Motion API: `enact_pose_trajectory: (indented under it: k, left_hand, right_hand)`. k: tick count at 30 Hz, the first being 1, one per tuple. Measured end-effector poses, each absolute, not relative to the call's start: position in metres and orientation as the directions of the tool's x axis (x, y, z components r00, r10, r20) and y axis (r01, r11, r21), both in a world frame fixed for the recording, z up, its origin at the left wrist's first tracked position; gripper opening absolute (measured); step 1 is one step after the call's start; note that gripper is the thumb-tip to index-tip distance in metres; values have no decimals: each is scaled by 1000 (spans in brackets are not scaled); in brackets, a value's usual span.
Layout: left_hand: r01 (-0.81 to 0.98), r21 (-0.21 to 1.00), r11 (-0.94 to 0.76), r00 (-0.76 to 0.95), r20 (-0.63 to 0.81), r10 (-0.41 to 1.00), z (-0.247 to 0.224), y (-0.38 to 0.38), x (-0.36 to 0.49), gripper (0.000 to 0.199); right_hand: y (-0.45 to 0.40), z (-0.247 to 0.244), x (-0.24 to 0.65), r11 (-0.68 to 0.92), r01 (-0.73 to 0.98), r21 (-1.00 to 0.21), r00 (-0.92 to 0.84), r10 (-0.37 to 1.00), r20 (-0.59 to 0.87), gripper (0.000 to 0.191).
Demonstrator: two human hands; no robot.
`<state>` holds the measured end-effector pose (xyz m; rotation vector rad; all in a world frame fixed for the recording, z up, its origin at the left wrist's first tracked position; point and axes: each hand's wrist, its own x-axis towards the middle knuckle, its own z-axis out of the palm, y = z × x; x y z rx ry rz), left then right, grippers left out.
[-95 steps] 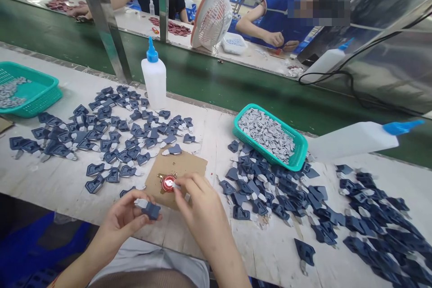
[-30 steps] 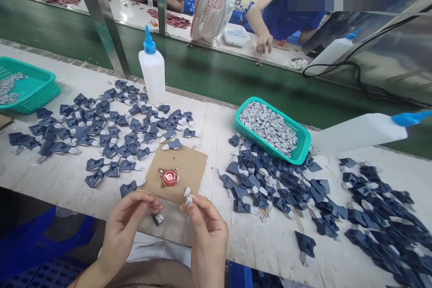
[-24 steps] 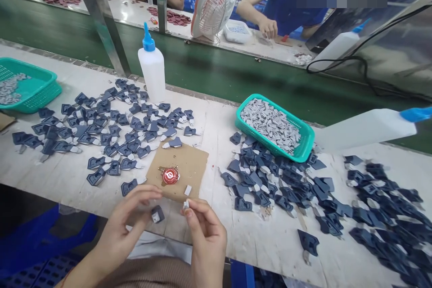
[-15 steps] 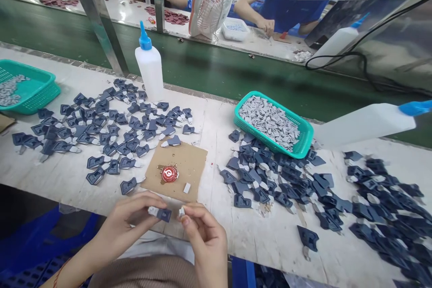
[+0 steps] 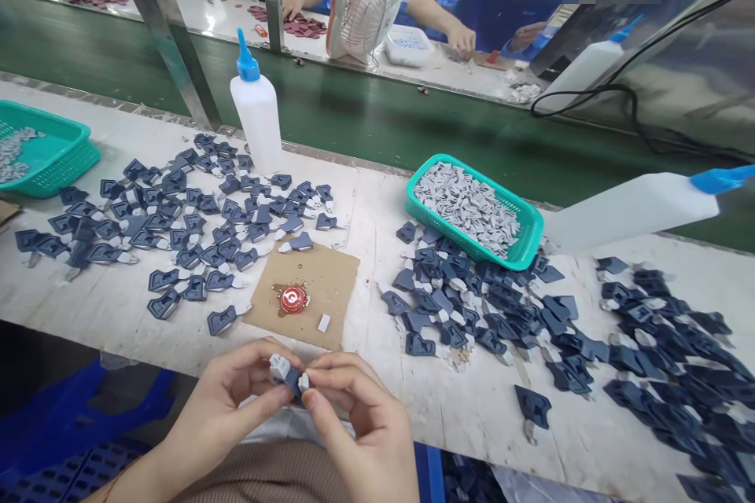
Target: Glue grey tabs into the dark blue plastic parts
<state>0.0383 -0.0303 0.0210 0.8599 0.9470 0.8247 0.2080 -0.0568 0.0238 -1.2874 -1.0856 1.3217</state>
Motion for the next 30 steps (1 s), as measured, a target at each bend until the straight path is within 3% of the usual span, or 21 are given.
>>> enact_pose_trajectory:
  k: [10,13,16,20,23,26,28,30]
  left_hand:
    - [-41,978,204,328,-180,927,14,-34,36,16]
    - [-31,984,173,333,-153,931,13,-34,36,21]
    - [-53,984,168,396,-134,908,13,-35,36,30]
    - [-168,956,239,443,-143,885,12,-38,37,46]
    - [-216,911,352,386,-251,887,10,-37,41,42]
    - [-126,916,381,328,-324,887,7,-35,40,37]
    - [-7,955,297,271,-284,920,4,-32,34,36]
    - [140,976,169,195,-194,961,-2,-31,22,35]
  right_hand:
    - [-56,42,213,-190,194,-963,-43,979,-201,6]
    - [-54,40,215,-301,58,-952,-41,952,-304,4]
    - [-53,32,215,-440,-227,-869,-67,897,-436,14]
    - [-55,22,210,-459,-381,-803,-76,881,-467,18]
    - [-58,18,205,-409,-306,-860,-55,909,-413,10]
    - [-58,18,208,-361,-150,-920,-67,933,-355,8]
    - [-55,18,217,-247,53,-968,25,969,-246,13]
    - [-48,17,233,-102,370,-923,181,983,-36,15]
